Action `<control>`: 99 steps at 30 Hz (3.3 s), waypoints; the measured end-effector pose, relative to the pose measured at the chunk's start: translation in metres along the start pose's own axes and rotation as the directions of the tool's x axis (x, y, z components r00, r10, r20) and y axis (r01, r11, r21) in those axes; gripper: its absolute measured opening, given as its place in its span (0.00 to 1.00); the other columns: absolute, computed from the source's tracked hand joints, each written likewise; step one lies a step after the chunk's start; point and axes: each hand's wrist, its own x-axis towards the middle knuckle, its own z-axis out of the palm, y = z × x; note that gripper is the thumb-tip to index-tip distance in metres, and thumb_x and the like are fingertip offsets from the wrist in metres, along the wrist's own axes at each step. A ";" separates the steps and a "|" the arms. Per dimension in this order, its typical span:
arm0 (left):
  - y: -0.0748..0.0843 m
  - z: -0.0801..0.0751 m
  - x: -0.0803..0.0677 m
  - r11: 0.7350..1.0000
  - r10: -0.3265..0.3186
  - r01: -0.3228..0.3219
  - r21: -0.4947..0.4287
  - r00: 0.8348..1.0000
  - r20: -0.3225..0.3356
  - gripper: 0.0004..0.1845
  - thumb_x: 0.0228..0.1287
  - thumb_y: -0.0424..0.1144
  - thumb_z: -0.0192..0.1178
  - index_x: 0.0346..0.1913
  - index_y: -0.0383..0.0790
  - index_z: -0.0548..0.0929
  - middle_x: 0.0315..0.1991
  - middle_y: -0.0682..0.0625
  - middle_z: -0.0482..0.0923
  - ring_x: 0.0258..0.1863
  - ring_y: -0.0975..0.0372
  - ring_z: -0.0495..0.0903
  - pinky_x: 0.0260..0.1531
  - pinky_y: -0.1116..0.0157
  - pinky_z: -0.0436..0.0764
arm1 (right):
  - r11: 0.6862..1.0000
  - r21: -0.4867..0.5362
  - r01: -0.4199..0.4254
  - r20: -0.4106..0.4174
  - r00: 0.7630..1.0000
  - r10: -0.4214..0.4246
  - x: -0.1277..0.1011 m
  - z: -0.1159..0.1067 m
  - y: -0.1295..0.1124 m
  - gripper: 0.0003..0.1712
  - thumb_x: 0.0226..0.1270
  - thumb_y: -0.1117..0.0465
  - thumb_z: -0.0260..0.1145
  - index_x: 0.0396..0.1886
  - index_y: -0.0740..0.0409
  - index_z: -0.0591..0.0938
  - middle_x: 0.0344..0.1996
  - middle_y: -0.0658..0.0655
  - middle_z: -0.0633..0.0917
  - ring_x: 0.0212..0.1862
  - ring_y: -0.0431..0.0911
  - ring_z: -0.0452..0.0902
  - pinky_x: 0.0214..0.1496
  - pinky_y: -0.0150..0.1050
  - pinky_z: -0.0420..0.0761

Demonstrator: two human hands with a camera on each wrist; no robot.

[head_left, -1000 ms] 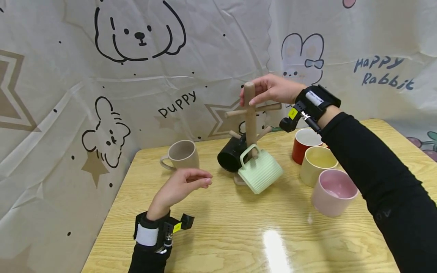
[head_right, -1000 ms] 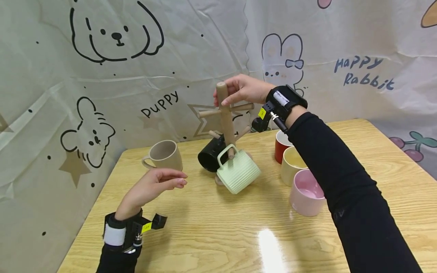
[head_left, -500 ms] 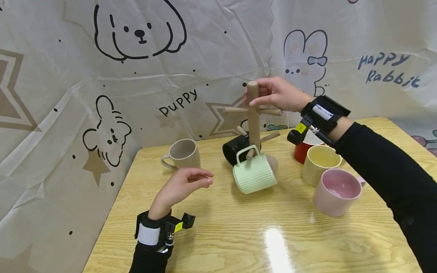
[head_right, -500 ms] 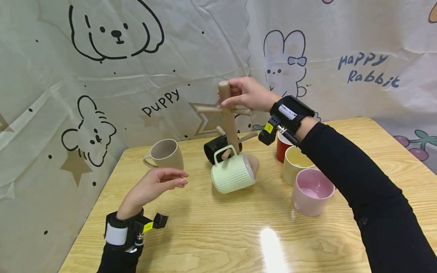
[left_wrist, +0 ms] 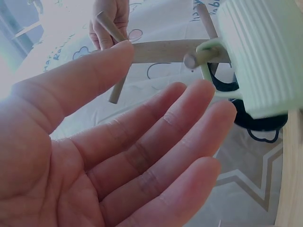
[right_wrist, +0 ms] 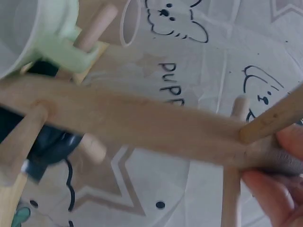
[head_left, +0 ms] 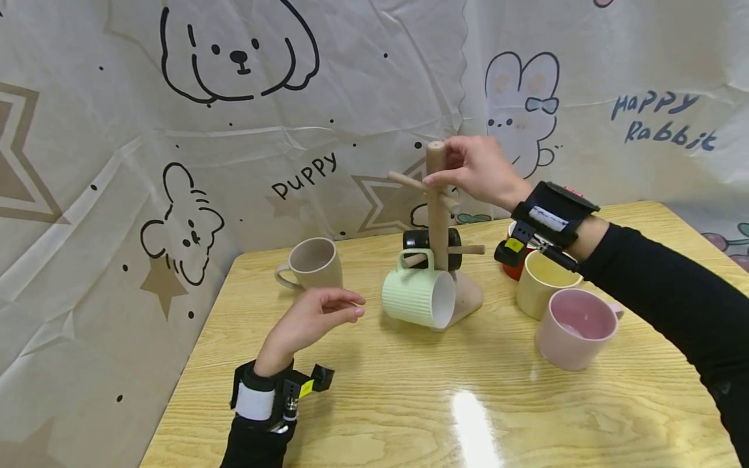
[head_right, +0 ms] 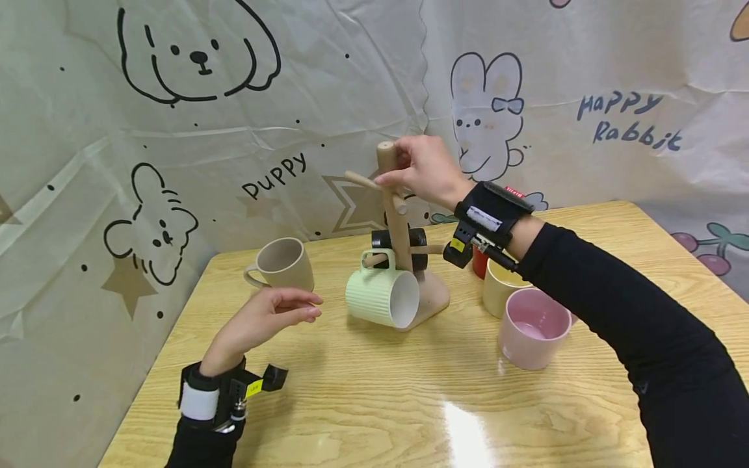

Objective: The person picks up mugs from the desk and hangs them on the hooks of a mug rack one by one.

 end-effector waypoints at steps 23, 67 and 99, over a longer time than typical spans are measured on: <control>-0.002 -0.002 0.000 1.000 0.022 -0.022 0.021 1.000 0.001 0.15 0.62 0.40 0.59 0.47 0.34 0.81 0.39 0.44 0.83 0.39 0.61 0.81 0.43 0.63 0.79 | 0.974 -0.208 -0.092 -0.156 0.986 0.059 0.010 0.020 -0.029 0.20 0.49 0.53 0.72 0.30 0.66 0.77 0.33 0.62 0.83 0.35 0.52 0.79 0.34 0.41 0.78; -0.015 -0.027 -0.010 0.998 -0.042 0.046 0.034 0.995 -0.093 0.16 0.62 0.41 0.59 0.50 0.36 0.80 0.47 0.41 0.81 0.46 0.55 0.80 0.49 0.57 0.77 | 0.820 0.497 -0.285 -0.396 0.766 0.506 -0.157 -0.053 0.149 0.15 0.59 0.54 0.65 0.45 0.51 0.82 0.29 0.31 0.82 0.35 0.27 0.78 0.39 0.16 0.70; -0.134 -0.073 0.043 0.913 -0.265 0.373 0.168 0.852 -0.452 0.15 0.66 0.39 0.54 0.45 0.28 0.80 0.45 0.34 0.80 0.40 0.51 0.75 0.37 0.61 0.71 | 0.979 -0.058 -0.196 -0.207 0.962 0.180 -0.152 -0.038 0.135 0.19 0.56 0.52 0.69 0.44 0.57 0.83 0.38 0.34 0.82 0.43 0.17 0.61 0.54 0.61 0.65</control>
